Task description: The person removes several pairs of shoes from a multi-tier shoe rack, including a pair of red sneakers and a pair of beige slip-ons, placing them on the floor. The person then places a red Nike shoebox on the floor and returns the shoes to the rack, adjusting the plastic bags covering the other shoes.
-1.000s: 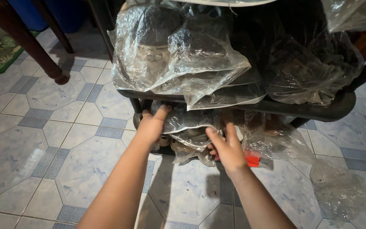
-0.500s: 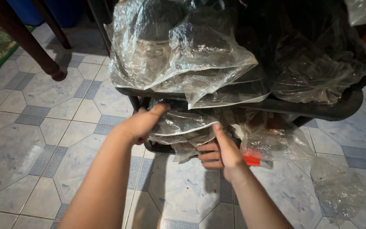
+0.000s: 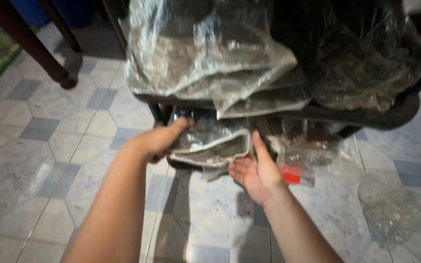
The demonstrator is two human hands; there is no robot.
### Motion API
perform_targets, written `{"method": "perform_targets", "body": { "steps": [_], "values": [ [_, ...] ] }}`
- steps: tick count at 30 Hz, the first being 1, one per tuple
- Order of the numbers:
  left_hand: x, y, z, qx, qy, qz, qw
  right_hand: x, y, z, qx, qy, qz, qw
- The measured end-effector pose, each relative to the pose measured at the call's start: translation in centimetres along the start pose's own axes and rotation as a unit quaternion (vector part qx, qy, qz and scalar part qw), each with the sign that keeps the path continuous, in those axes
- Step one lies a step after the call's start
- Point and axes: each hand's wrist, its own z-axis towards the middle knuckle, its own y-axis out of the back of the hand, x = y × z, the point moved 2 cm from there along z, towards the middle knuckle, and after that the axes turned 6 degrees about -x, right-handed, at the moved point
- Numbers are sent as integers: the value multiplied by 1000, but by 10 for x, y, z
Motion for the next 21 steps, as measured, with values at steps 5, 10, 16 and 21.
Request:
{"method": "perform_targets", "body": {
  "steps": [5,10,16,21],
  "values": [
    [1,0,6,-15,-25,33,999,-13,10,14,45,-50,27,997],
    [5,0,4,-49,-69,46,995,-22,29,23,2,-39,-71,997],
    [6,4,0,-41,-39,88,995,-15,45,26,-13,16,-299,954],
    [1,4,-7,-55,-42,81,994,0,29,7,-88,32,-268,959]
  ]
}}
